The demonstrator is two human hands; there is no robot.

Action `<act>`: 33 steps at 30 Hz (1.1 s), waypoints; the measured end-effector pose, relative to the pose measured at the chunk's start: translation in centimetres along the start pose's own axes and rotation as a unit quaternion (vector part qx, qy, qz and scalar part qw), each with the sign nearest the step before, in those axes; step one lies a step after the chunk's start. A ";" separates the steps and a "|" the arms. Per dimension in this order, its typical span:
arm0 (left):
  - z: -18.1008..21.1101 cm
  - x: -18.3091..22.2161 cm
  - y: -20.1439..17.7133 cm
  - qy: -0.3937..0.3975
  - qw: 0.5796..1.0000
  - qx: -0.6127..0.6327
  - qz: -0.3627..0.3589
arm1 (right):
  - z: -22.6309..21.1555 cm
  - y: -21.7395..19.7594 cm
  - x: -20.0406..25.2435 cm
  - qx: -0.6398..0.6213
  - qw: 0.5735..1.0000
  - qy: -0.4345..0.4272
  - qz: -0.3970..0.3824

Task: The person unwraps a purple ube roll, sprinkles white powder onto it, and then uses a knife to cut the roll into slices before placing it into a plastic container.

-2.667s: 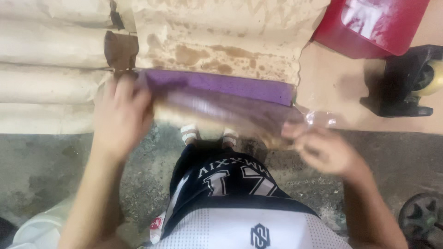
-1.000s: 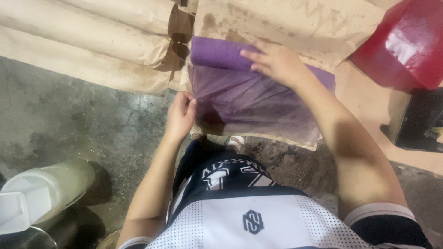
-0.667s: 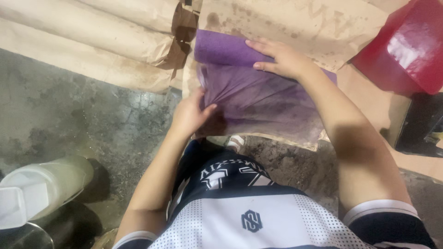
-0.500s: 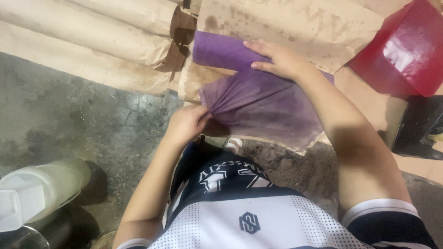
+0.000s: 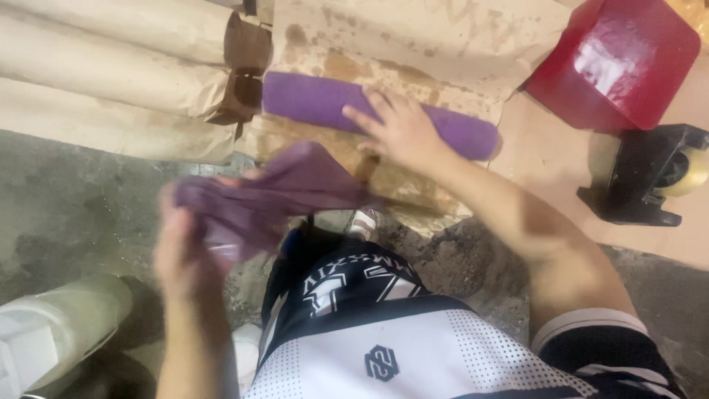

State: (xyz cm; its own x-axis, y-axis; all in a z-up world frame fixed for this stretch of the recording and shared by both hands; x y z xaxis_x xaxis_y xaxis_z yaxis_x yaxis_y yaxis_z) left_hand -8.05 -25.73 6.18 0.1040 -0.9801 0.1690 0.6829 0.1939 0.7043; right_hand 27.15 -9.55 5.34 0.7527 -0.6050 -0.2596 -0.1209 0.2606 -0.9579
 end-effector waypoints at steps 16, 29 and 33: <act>1.1 -2.5 8.1 0.265 0.963 -0.027 0.026 | -13.6 -1.8 -1.6 -0.759 0.581 0.281 0.082; 8.4 -34.6 -7.2 0.368 0.875 -0.250 0.190 | -8.5 -0.9 -17.1 -0.596 0.709 0.348 0.145; 15.4 -49.0 -5.5 0.510 0.721 -0.440 0.162 | -7.9 -3.1 -11.7 -0.489 0.667 0.529 0.189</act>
State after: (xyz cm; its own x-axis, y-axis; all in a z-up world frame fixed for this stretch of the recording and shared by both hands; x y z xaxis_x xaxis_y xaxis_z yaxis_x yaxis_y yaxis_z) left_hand -28.01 21.93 4.67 0.5324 -0.4968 -0.6854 0.6506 0.7581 -0.0441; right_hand 13.63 -9.28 10.40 -0.2666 -0.9626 0.0484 -0.9271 0.2424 -0.2860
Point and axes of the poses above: each hand's wrist, its own x-axis away from the middle knuckle, its own y-axis out of the palm, z = x × y, the point moved 2 cm from there along -x, towards the middle knuckle, and after that the axes turned 15 degrees about z, right-handed, at the moved point
